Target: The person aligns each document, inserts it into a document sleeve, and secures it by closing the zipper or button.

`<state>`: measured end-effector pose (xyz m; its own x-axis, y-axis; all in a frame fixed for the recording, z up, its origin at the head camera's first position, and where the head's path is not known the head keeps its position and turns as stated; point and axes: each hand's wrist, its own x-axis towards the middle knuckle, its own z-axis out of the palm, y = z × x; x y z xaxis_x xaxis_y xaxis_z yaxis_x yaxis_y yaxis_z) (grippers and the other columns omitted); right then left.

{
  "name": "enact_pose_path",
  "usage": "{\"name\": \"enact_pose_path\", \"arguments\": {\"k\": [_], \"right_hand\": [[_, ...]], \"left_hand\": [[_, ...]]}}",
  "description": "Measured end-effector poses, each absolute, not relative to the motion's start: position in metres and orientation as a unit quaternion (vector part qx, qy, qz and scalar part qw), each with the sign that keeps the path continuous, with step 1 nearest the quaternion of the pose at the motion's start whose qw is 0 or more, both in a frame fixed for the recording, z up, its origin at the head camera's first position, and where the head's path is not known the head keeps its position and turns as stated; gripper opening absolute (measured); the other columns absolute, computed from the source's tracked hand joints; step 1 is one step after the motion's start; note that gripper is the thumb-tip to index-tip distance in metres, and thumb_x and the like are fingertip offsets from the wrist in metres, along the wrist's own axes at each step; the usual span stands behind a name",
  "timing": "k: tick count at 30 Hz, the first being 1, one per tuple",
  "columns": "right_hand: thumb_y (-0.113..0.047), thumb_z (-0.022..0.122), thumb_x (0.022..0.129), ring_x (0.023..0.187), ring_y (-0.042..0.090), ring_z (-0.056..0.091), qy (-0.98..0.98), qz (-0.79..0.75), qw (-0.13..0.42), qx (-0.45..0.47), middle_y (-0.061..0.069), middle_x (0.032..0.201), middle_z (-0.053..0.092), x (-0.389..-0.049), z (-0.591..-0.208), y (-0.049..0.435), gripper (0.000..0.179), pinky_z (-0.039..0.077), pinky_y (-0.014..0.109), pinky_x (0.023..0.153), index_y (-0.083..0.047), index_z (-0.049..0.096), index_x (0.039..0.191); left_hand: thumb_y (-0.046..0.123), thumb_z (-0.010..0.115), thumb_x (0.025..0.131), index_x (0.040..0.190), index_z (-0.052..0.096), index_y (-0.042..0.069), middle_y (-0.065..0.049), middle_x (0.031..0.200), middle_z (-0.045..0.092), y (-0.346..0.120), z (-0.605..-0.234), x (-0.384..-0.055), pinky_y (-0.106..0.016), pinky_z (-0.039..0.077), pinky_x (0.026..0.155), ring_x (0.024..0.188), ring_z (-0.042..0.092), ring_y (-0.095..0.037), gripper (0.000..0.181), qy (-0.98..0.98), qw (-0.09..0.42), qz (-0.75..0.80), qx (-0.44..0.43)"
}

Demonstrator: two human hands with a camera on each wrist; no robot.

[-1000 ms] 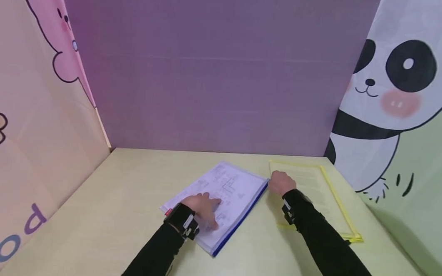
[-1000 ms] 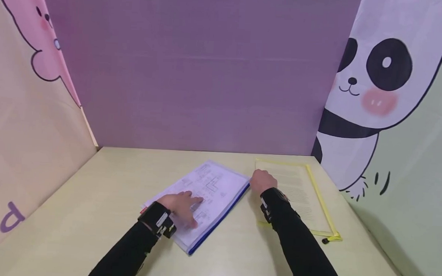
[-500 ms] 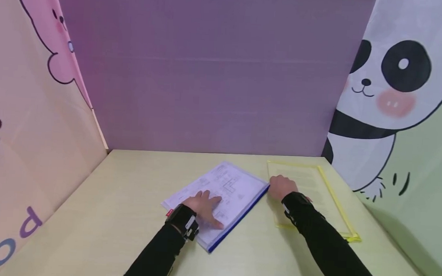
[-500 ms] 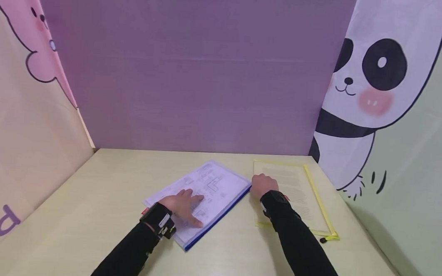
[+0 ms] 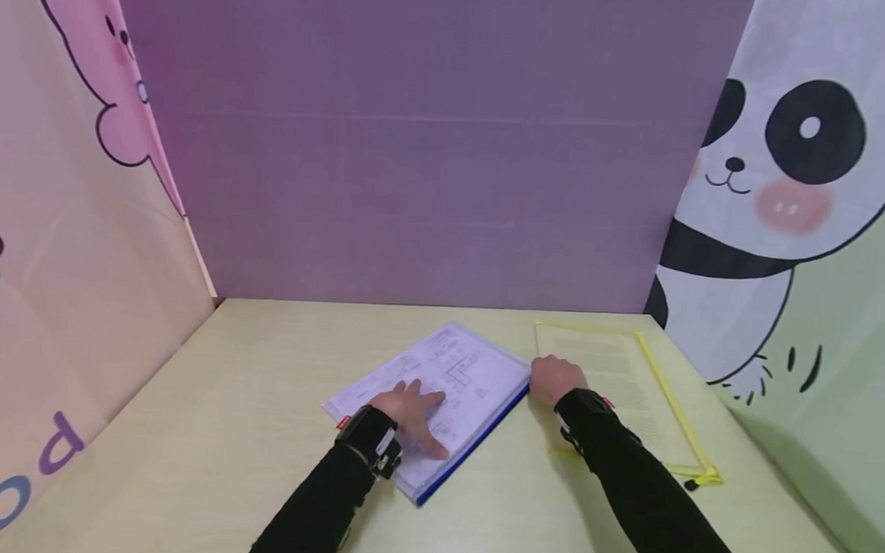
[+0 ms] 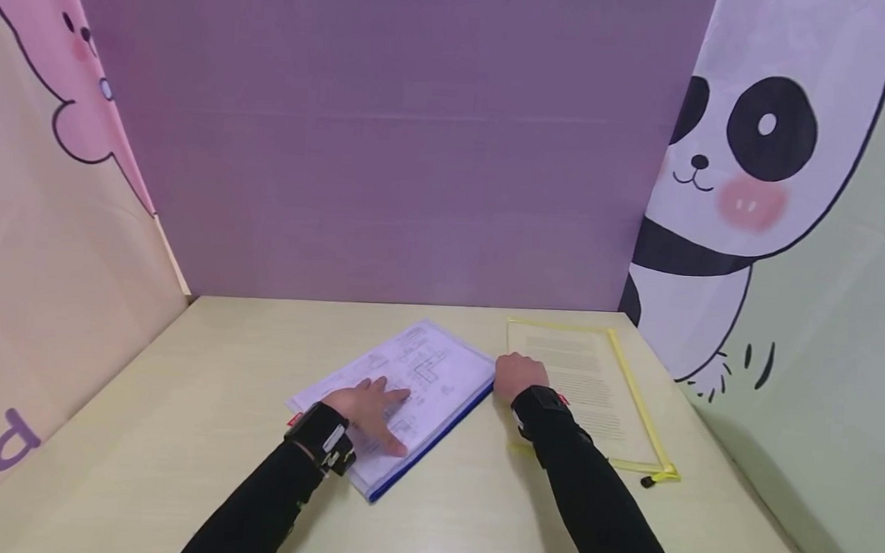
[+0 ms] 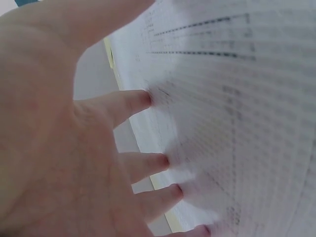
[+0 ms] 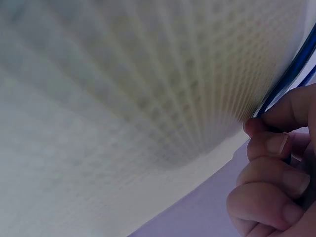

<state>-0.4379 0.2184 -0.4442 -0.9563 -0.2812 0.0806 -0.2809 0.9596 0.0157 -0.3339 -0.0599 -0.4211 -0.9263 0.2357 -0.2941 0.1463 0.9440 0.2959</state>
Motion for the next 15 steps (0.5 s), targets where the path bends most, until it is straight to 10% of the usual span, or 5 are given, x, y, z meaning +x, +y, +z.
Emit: {"name": "enact_pose_path", "arguments": {"k": [15], "right_hand": [[-0.008,0.054,0.094,0.065,0.027,0.056,-0.986,-0.025,0.004,0.165,0.014,0.078,0.063,-0.425,-0.442,0.206,0.019,0.051,0.045,0.058,-0.005,0.059,0.076]], "left_hand": [[0.058,0.086,0.071,0.155,0.044,0.028,-0.017,0.165,0.027,-0.056,-0.421,-0.334,-0.065,0.027,0.115,0.151,0.021,-0.042,0.099,0.975,0.152,0.129,0.099]]}}
